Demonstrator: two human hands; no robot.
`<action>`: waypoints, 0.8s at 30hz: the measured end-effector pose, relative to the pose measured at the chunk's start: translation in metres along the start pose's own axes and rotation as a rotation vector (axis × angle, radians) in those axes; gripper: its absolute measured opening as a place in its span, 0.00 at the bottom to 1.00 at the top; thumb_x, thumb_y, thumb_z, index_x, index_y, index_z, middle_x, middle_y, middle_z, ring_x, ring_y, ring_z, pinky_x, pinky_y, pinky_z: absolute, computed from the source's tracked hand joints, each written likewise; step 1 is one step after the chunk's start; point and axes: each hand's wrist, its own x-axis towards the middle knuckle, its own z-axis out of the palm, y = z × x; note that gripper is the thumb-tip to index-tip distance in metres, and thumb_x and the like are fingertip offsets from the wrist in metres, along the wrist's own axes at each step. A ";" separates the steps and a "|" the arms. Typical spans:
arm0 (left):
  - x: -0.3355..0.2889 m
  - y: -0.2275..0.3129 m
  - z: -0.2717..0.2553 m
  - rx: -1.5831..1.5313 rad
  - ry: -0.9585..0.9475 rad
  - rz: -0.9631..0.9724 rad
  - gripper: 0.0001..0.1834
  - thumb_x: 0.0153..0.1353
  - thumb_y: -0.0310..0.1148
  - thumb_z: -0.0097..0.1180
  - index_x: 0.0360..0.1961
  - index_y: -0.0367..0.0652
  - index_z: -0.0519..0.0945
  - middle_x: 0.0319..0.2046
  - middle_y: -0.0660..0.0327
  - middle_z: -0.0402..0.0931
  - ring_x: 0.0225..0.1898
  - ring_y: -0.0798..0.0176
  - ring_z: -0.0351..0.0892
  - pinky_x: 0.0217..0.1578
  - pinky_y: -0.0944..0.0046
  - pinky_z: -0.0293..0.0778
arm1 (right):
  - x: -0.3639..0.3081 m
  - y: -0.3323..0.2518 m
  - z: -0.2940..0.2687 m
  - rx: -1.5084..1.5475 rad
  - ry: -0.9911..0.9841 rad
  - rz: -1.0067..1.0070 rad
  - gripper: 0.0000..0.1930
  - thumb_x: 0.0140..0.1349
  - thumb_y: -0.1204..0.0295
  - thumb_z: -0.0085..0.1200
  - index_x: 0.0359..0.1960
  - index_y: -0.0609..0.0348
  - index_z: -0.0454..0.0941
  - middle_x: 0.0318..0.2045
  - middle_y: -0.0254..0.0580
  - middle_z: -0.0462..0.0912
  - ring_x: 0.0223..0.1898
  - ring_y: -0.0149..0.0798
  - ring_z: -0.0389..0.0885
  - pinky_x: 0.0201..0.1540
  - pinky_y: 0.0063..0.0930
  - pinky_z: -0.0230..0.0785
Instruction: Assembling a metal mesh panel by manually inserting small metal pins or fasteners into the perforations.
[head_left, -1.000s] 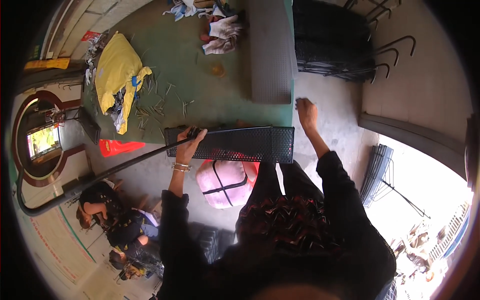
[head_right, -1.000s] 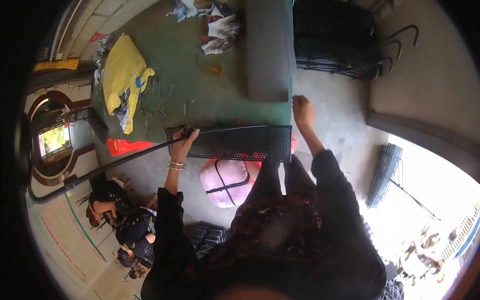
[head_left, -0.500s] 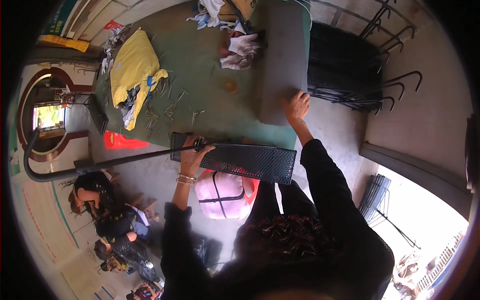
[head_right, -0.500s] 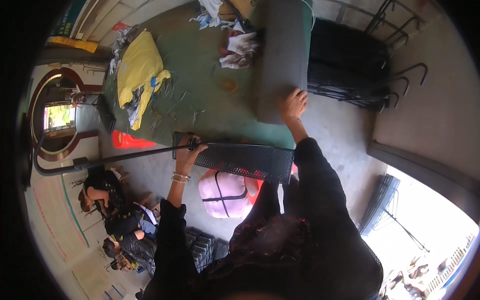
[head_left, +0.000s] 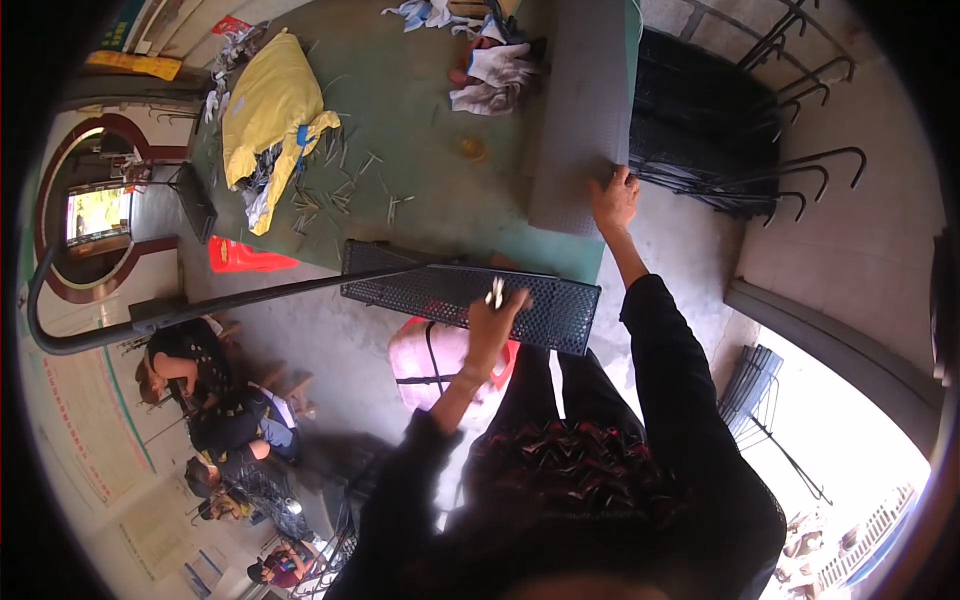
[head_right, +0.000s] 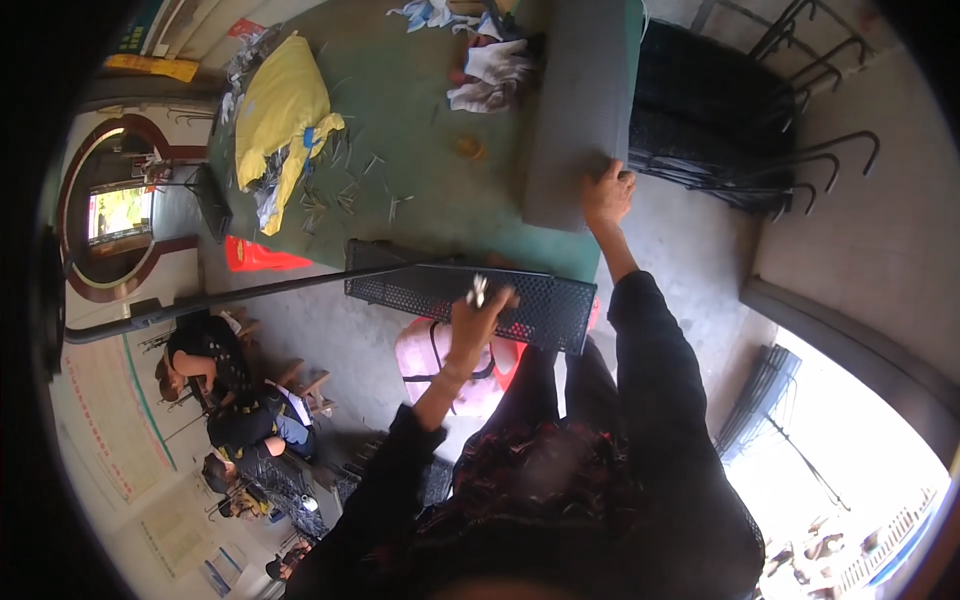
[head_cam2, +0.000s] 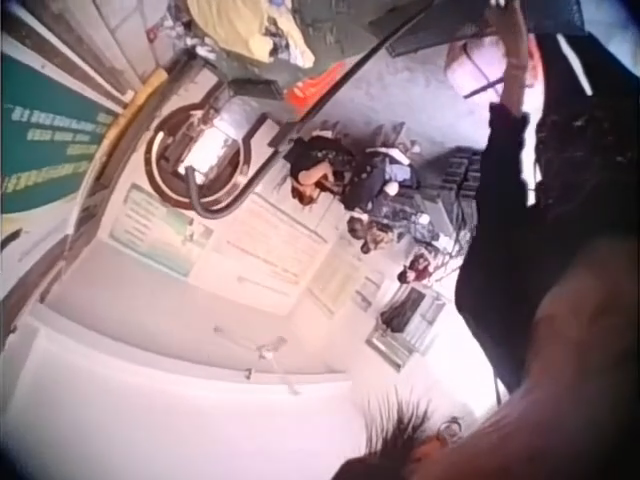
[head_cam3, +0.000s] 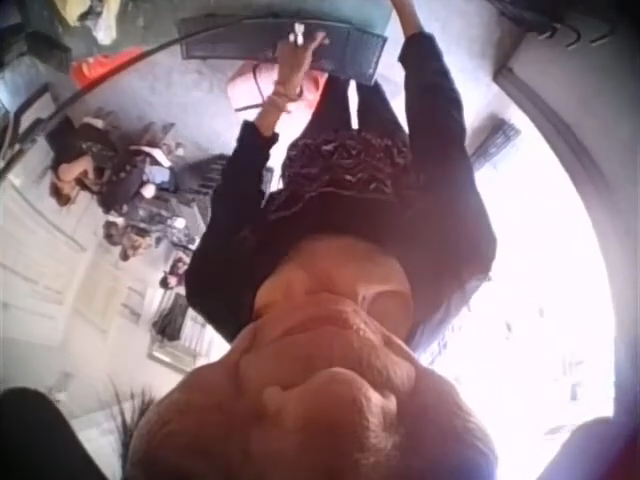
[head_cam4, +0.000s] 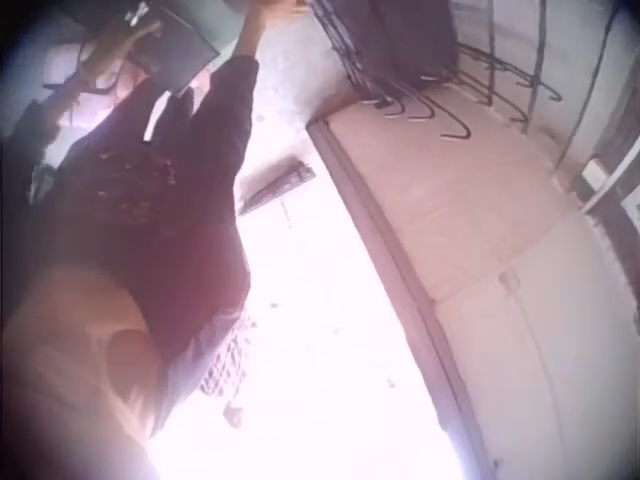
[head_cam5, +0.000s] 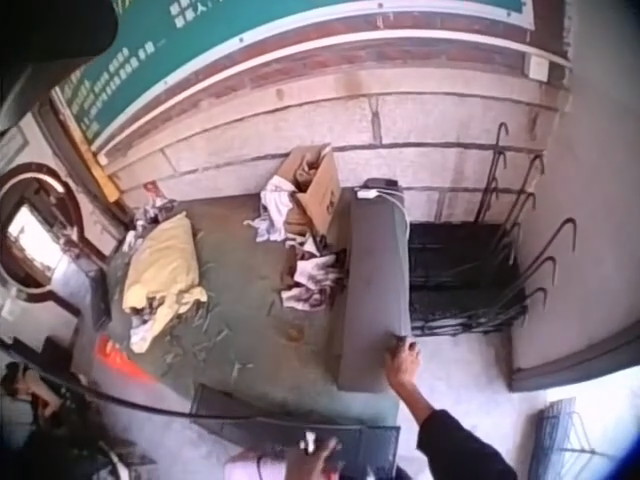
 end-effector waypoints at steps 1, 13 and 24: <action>0.028 -0.009 0.012 0.111 0.108 0.127 0.15 0.54 0.38 0.61 0.26 0.34 0.78 0.19 0.56 0.78 0.24 0.66 0.78 0.26 0.63 0.71 | 0.000 -0.002 0.002 0.002 -0.004 -0.008 0.29 0.51 0.55 0.59 0.50 0.54 0.62 0.47 0.57 0.68 0.50 0.58 0.68 0.45 0.48 0.68; 0.173 -0.010 0.084 0.478 0.295 0.248 0.18 0.52 0.40 0.60 0.18 0.33 0.77 0.16 0.42 0.72 0.24 0.38 0.75 0.23 0.48 0.69 | 0.005 0.026 0.008 0.050 -0.136 0.050 0.22 0.59 0.54 0.49 0.50 0.53 0.71 0.40 0.55 0.75 0.43 0.56 0.75 0.42 0.46 0.69; 0.199 -0.014 0.080 0.537 0.369 0.168 0.20 0.49 0.42 0.62 0.17 0.31 0.79 0.17 0.41 0.74 0.22 0.39 0.76 0.24 0.50 0.71 | 0.007 0.011 0.001 0.152 -0.142 0.076 0.22 0.59 0.55 0.49 0.52 0.52 0.73 0.38 0.54 0.76 0.42 0.53 0.76 0.43 0.44 0.69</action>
